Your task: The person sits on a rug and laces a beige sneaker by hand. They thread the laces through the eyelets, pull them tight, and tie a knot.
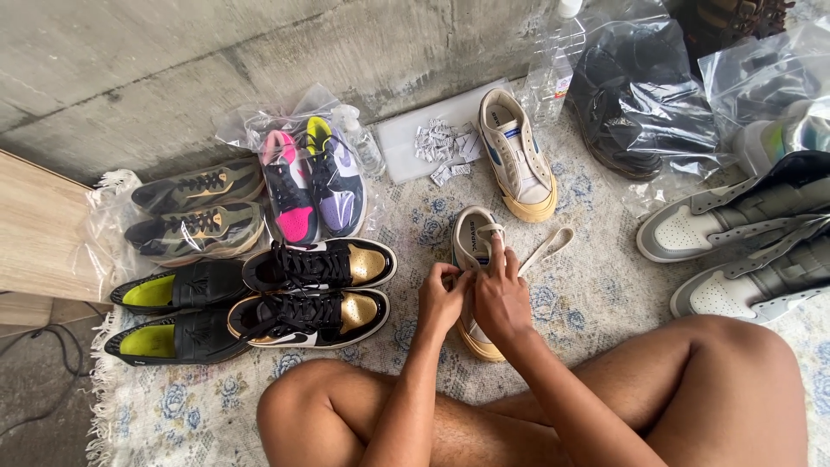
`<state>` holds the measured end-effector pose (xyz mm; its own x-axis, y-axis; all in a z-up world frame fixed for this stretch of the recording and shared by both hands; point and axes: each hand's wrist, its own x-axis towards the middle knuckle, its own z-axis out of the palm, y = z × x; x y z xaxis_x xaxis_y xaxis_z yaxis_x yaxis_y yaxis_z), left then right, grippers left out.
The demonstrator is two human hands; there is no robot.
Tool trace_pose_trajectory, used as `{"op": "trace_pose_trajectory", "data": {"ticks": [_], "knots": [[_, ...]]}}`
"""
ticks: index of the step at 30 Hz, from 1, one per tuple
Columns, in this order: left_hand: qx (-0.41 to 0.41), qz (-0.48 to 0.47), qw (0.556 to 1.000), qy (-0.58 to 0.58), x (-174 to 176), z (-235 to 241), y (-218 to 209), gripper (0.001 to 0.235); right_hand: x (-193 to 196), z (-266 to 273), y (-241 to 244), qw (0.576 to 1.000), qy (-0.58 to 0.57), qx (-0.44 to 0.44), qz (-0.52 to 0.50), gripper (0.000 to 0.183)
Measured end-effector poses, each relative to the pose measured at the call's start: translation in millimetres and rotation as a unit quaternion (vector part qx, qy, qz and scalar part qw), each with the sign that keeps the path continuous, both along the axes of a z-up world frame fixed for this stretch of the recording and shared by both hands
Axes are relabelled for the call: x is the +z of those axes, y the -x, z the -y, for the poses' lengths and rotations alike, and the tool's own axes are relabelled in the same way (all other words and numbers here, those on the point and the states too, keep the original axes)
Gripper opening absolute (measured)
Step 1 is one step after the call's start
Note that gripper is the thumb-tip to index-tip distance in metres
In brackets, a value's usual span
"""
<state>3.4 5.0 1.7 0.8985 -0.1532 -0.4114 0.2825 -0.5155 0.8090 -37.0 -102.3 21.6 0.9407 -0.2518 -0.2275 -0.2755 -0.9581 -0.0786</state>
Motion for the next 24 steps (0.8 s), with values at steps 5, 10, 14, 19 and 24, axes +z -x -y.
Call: {"op": "trace_pose_trajectory", "data": {"ticks": [5, 10, 14, 19, 24], "knots": [[-0.013, 0.062, 0.998, 0.030, -21.6, 0.6, -2.8, 0.060, -5.2, 13.8, 8.3, 0.985, -0.122, -0.015, 0.121, 0.020], [-0.013, 0.091, 0.996, 0.021, -29.8, 1.2, -4.2, 0.070, -16.2, 26.8, 13.1, 0.957, -0.201, 0.010, 0.209, 0.014], [0.017, 0.059, 0.997, 0.044, -33.8, 0.8, -8.0, 0.075, -23.5, 34.6, 12.9, 0.935, -0.248, 0.045, 0.248, 0.012], [0.043, 0.013, 0.996, 0.073, -61.3, -6.9, -17.4, 0.072, -21.1, 32.9, 14.6, 0.963, -0.183, 0.046, 0.191, 0.015], [-0.011, -0.013, 0.997, 0.070, -69.8, -15.3, -20.7, 0.072, -5.6, 23.1, 11.0, 0.987, -0.123, -0.016, 0.107, 0.015]]}}
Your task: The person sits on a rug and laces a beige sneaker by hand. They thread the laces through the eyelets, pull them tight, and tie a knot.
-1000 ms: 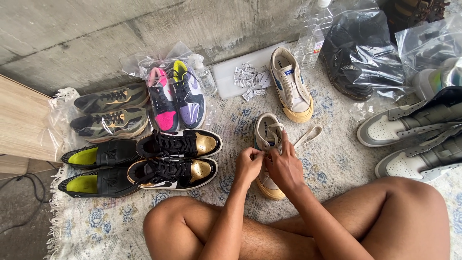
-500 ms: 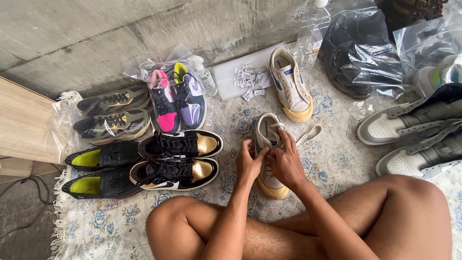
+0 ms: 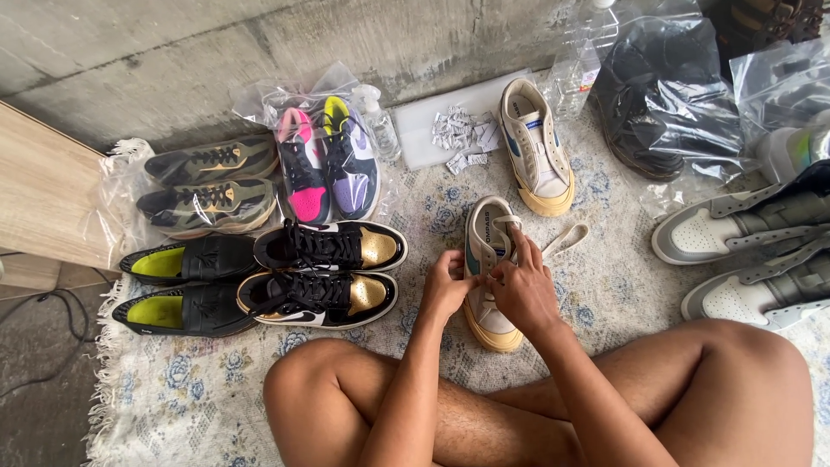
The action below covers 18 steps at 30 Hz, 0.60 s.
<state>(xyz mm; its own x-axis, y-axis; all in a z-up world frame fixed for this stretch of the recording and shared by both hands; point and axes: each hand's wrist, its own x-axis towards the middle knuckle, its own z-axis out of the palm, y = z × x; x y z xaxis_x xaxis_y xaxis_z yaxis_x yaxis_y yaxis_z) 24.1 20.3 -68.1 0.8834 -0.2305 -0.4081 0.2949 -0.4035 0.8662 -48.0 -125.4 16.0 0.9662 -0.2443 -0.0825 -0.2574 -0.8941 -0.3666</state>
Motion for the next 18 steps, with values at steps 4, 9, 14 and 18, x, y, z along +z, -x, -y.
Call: {"op": "trace_pose_trajectory", "data": {"ticks": [4, 9, 14, 18], "knots": [[-0.037, -0.023, 0.999, -0.018, 46.4, -3.2, 10.2, 0.071, 4.8, 0.9, -1.5, 1.000, -0.017, 0.006, -0.010, 0.015], [-0.032, -0.041, 0.999, -0.012, 46.3, -3.5, 10.3, 0.077, -6.5, 8.4, -7.3, 0.997, -0.071, 0.004, -0.024, 0.014], [-0.016, -0.054, 0.998, -0.008, 32.2, -2.4, 7.8, 0.080, -13.5, 18.0, -5.6, 0.989, -0.143, 0.027, 0.009, 0.014], [-0.017, -0.049, 0.999, -0.010, 33.0, -3.1, 5.6, 0.078, -15.6, 24.4, -6.2, 0.976, -0.203, 0.059, 0.045, 0.016]]}}
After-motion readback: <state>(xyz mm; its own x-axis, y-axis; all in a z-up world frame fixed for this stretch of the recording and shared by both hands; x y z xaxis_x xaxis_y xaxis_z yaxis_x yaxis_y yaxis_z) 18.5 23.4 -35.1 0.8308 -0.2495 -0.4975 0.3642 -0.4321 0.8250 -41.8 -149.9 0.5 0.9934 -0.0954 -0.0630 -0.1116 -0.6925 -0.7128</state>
